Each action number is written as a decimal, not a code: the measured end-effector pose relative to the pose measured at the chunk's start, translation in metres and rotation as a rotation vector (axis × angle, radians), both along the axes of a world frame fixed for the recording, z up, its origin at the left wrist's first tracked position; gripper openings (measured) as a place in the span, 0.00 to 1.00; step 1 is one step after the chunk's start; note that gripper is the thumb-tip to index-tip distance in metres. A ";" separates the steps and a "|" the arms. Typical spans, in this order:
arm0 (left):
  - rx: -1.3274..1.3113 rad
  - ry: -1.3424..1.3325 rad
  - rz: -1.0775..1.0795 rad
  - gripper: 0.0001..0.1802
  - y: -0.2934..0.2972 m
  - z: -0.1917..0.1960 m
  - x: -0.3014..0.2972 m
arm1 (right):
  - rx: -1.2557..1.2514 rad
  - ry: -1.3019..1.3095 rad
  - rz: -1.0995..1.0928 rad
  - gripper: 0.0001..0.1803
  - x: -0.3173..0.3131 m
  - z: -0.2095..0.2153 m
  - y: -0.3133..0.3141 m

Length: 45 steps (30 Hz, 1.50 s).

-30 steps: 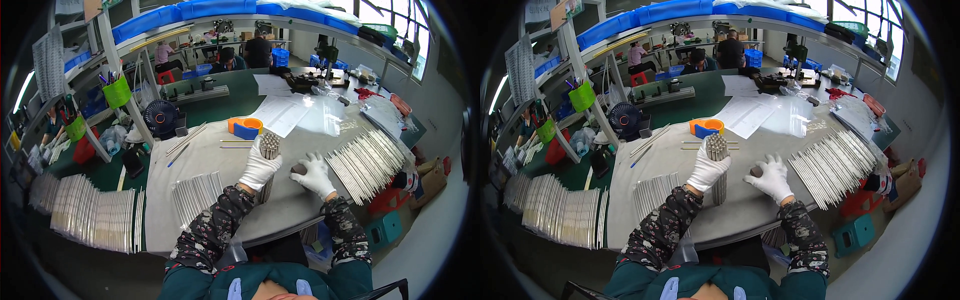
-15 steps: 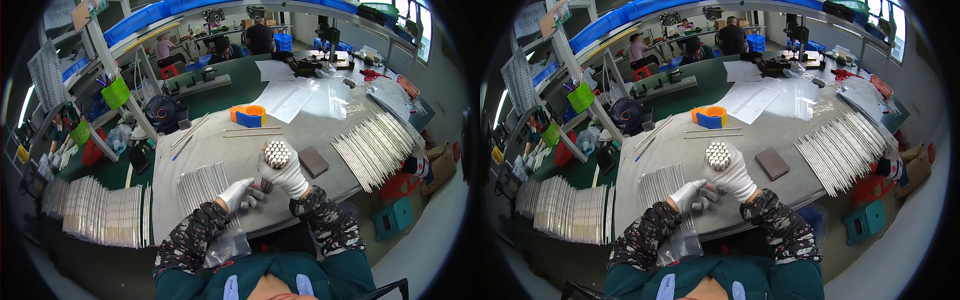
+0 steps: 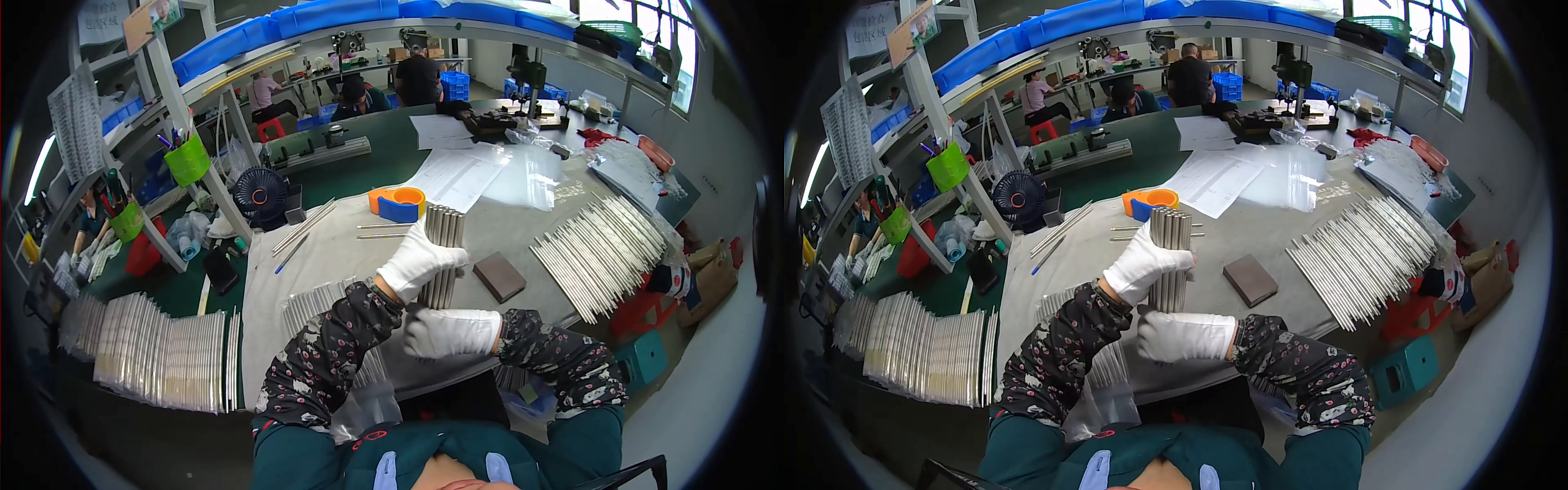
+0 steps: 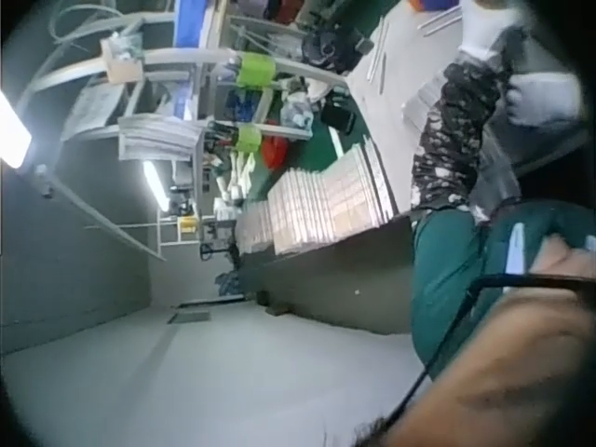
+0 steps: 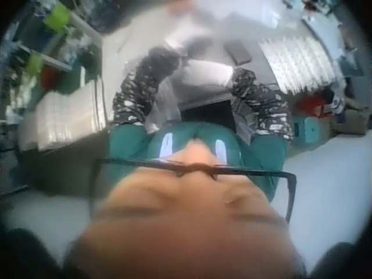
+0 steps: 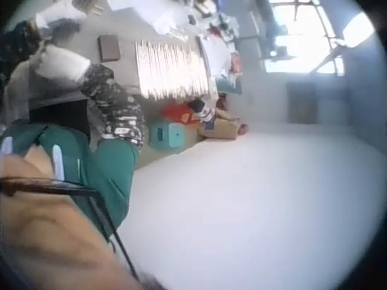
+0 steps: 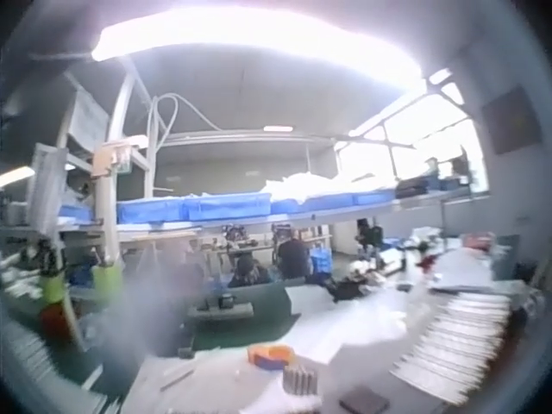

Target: The worker sands the ends of metallic straws with a sanding block and then packages them into a plastic bag.

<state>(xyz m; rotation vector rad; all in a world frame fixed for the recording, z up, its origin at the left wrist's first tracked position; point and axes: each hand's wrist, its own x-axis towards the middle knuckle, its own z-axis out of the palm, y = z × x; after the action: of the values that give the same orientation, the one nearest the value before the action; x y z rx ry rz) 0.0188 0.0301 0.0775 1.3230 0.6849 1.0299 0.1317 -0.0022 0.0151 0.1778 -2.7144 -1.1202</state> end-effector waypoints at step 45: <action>0.425 0.051 0.334 0.16 -0.002 -0.059 0.020 | -0.730 0.786 -1.232 0.21 0.117 -0.035 0.060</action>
<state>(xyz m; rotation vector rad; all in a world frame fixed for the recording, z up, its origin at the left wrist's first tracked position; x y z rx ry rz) 0.0387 0.0282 0.0188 1.6380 0.7690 1.4743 0.2483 0.0582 -0.0201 -1.7568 -2.0945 -0.1016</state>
